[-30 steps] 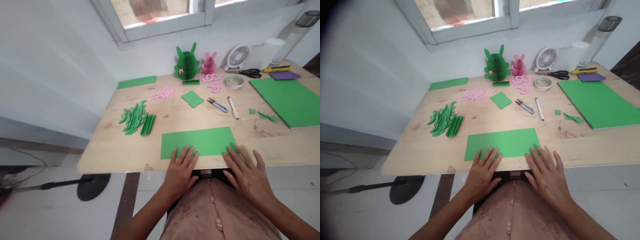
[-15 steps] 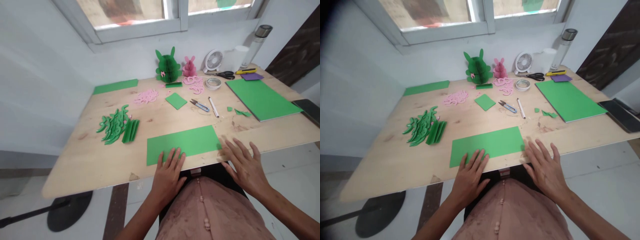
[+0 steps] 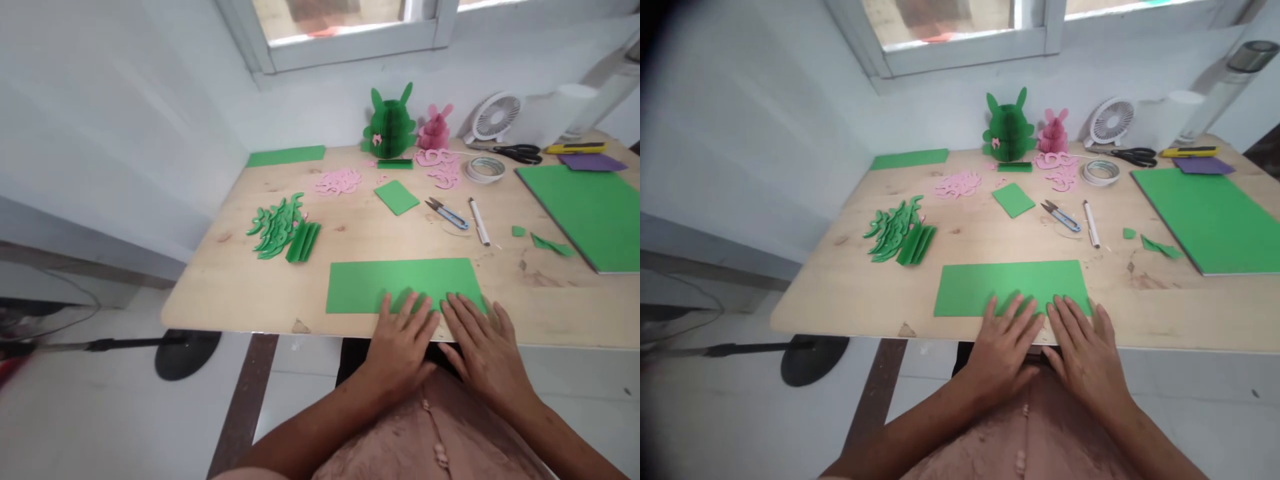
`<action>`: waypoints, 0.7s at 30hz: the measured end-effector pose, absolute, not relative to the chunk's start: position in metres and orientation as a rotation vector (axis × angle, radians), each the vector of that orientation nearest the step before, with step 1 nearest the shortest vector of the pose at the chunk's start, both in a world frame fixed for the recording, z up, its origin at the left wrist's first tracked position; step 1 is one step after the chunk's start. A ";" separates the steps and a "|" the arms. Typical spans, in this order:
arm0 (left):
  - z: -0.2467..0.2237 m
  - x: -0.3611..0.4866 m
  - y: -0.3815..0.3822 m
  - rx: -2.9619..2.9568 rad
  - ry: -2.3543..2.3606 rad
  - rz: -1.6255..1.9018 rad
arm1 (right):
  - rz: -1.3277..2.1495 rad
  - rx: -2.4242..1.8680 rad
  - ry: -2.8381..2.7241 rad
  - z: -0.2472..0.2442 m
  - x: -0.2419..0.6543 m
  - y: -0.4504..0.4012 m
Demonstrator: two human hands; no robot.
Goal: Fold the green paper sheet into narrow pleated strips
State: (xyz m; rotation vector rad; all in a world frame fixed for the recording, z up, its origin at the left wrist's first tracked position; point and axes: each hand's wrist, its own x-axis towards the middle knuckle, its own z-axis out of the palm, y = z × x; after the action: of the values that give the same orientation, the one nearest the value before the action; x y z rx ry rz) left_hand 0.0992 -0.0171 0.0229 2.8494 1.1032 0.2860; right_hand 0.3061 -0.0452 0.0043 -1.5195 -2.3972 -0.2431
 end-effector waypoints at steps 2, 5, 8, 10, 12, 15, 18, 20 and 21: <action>0.021 0.100 -0.018 2.838 1.137 0.299 | -0.209 -1.545 -2.377 0.004 0.304 -0.046; 0.017 0.092 -0.022 2.817 1.233 0.298 | -0.137 -1.595 -2.319 0.005 0.301 -0.047; 0.014 0.085 -0.027 2.804 1.311 0.294 | -0.126 -1.583 -2.317 0.006 0.300 -0.047; 0.011 0.083 -0.030 2.794 1.344 0.298 | -0.134 -1.570 -2.333 0.007 0.300 -0.047; 0.009 0.080 -0.032 2.780 1.380 0.314 | -0.125 -1.572 -2.327 0.007 0.300 -0.047; 0.004 0.070 -0.035 2.740 1.490 0.368 | -0.102 -1.589 -2.290 0.007 0.300 -0.048; 0.000 0.051 -0.038 2.695 1.635 0.419 | -0.151 -1.576 -2.315 0.007 0.300 -0.047; -0.002 0.037 -0.040 2.672 1.718 0.429 | -0.220 -1.530 -2.359 0.007 0.301 -0.046; -0.003 0.029 -0.041 2.658 1.763 0.432 | -0.237 -1.523 -2.364 0.007 0.302 -0.045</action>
State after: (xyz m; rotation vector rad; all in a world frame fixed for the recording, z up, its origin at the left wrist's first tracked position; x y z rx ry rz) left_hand 0.0292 -0.0410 -0.0030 2.6580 1.7633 0.4324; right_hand 0.3019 -0.0451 0.0072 -1.5233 -2.3635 -0.2368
